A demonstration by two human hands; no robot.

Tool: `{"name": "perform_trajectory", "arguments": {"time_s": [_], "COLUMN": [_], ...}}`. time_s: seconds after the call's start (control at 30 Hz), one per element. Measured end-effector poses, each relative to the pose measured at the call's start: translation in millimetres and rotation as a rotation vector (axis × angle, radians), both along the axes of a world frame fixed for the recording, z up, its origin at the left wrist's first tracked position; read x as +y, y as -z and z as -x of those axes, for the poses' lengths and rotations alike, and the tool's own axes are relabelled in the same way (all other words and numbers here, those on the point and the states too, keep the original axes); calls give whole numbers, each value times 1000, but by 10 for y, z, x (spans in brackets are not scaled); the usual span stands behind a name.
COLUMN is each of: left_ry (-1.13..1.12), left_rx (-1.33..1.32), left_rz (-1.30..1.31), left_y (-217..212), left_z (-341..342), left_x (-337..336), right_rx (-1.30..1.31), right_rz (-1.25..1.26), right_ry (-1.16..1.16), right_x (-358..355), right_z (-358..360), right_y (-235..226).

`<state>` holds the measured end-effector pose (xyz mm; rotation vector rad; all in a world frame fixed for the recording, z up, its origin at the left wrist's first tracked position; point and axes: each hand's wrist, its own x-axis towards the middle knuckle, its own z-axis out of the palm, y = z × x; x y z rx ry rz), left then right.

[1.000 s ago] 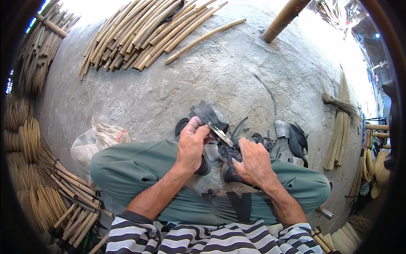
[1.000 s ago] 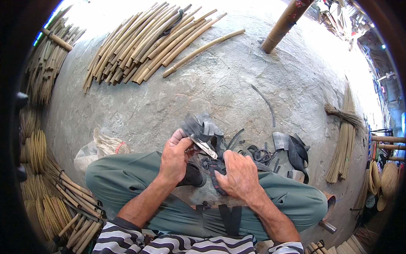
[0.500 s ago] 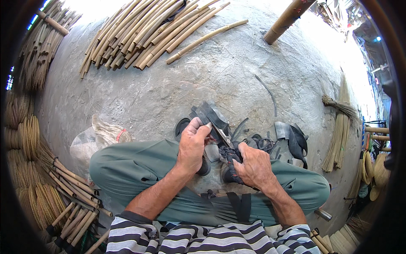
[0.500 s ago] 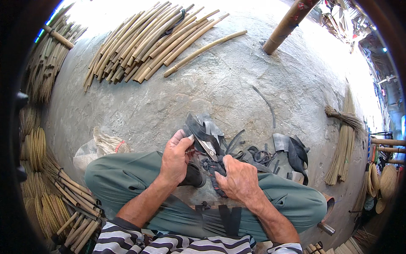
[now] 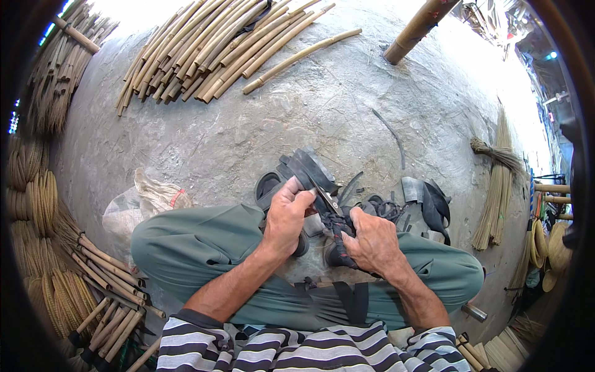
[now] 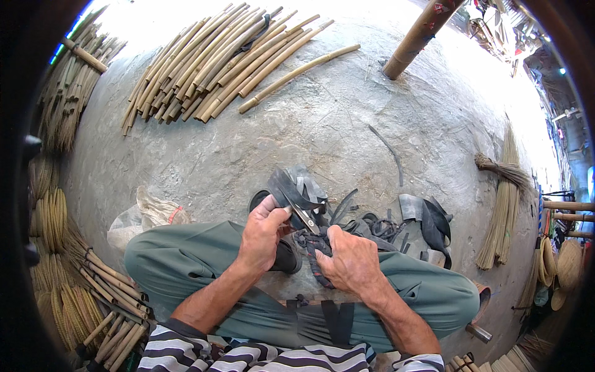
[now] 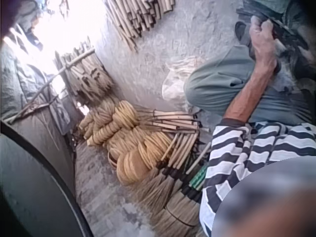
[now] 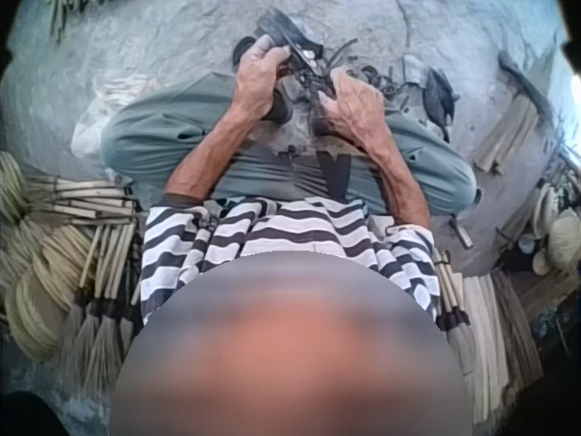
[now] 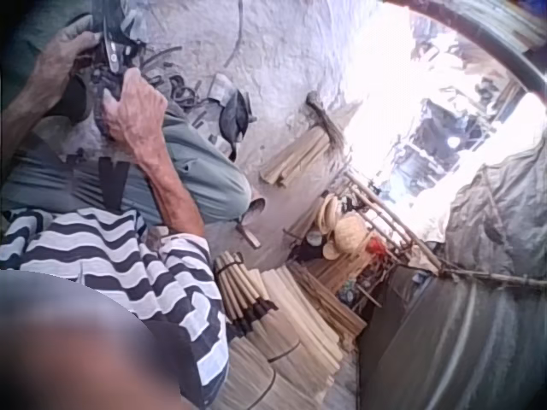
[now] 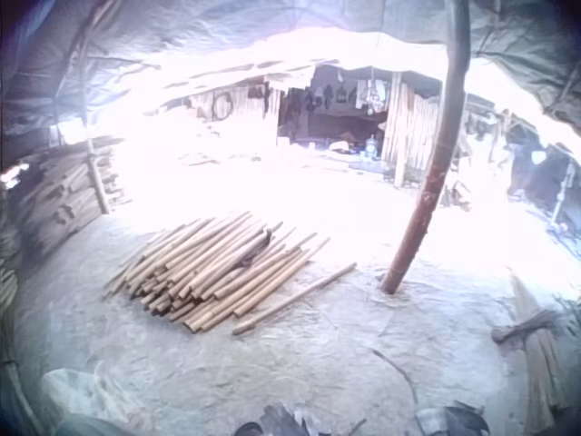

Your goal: The person sits cross-legged on the floor and uses large shears to cut a black rubber sheet into smaller pieces. The person repeatedly repositions the rubber and trims the edges, accumulating cut pieces on the floor.

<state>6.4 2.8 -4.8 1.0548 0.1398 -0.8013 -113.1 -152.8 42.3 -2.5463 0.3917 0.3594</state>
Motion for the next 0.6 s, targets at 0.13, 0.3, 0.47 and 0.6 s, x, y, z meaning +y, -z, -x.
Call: {"name": "perform_trajectory", "arguments": {"time_s": [0.13,0.3,0.47,0.6], "left_ry": [-101,11,26,-31], "left_rx": [42,-44,-14,15], "left_rz": [66,-8,43,19], "left_y": [3,-65,-56,-15], "left_z": [-64,25,14,-48], "left_x": [4,-5,7,9], "right_rx": [-79,-317,-62,0], "right_rz": [24,163,56,-17], "right_ry": [-32,-80,-3,12], "right_x": [4,-11,-14,-5], "right_z": [-5,-20,-4,2], "right_y": [62,76,-18,5]}}
